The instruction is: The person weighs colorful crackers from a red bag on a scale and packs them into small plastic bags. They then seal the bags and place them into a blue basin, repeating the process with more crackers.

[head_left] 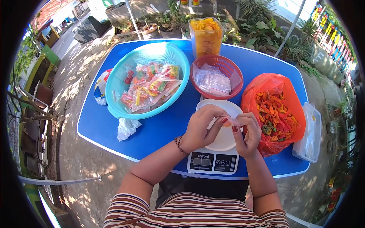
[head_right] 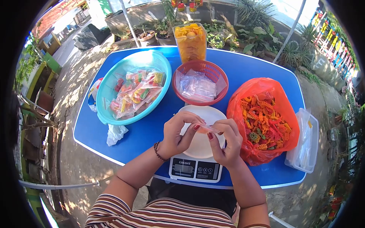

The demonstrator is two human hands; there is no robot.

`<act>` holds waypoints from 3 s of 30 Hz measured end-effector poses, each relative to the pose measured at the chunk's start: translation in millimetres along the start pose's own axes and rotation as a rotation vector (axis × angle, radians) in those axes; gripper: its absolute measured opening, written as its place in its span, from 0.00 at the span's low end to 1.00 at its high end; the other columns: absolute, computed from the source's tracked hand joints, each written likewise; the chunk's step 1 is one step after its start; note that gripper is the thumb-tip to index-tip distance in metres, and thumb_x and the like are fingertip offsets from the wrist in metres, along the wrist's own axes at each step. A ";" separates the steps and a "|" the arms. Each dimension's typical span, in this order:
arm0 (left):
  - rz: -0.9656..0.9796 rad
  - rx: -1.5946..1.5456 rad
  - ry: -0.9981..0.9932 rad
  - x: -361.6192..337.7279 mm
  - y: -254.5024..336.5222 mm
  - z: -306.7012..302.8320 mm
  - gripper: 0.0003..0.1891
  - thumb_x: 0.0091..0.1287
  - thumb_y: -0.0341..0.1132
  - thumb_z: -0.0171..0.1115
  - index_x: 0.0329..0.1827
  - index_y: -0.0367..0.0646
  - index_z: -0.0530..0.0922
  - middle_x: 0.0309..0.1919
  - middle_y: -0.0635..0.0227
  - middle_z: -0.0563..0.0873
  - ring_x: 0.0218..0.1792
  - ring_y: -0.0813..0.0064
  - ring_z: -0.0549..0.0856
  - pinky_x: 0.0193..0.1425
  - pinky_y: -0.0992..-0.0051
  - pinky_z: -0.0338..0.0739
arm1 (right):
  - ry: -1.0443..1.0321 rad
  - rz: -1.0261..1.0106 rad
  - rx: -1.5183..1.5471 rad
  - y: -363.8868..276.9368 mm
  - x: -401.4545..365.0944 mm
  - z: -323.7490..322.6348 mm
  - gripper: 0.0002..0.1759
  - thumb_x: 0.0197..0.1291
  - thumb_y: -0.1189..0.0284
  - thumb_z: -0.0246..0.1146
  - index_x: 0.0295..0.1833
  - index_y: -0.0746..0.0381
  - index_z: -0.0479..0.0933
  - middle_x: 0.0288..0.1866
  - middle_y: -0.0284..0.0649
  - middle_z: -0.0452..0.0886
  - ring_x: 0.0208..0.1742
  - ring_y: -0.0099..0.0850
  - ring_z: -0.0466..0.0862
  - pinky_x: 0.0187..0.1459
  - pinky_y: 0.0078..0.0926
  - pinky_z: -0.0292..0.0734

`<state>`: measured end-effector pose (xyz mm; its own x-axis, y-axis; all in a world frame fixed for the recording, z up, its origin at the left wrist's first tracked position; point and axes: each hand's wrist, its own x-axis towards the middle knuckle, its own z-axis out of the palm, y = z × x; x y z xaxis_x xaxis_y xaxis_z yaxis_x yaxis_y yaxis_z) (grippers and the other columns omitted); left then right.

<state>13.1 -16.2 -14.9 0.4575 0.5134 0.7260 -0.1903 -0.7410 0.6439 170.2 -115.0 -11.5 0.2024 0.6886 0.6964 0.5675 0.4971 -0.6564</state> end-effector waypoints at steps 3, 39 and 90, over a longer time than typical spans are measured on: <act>0.136 0.105 0.005 9.2 0.1 -10.3 0.07 0.65 0.23 0.70 0.45 0.40 0.83 0.41 0.61 0.88 0.40 0.65 0.89 0.48 0.70 0.82 | -0.019 -0.004 0.004 3.5 1.3 1.7 0.03 0.64 0.82 0.65 0.42 0.69 0.79 0.37 0.45 0.82 0.34 0.30 0.80 0.36 0.24 0.75; -0.224 0.392 -0.140 -99.9 48.7 -27.9 0.36 0.63 0.42 0.74 0.75 0.49 0.73 0.78 0.51 0.67 0.80 0.44 0.63 0.81 0.46 0.56 | -0.166 -0.022 -0.418 -33.7 -52.5 0.2 0.27 0.56 0.71 0.71 0.63 0.61 0.80 0.73 0.50 0.75 0.75 0.52 0.72 0.73 0.49 0.65; -0.613 0.210 -0.463 -93.8 40.0 -31.1 0.69 0.60 0.66 0.71 0.81 0.25 0.34 0.80 0.26 0.39 0.82 0.31 0.42 0.83 0.47 0.49 | -0.208 0.400 -0.171 -18.9 -60.9 -9.1 0.42 0.53 0.66 0.75 0.72 0.68 0.70 0.82 0.72 0.49 0.83 0.64 0.55 0.79 0.50 0.58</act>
<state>-64.5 -80.5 -49.8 0.7507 0.6584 0.0536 0.3587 -0.4744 0.8039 154.5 -171.1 -39.0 0.2774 0.9078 0.3146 0.6041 0.0898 -0.7918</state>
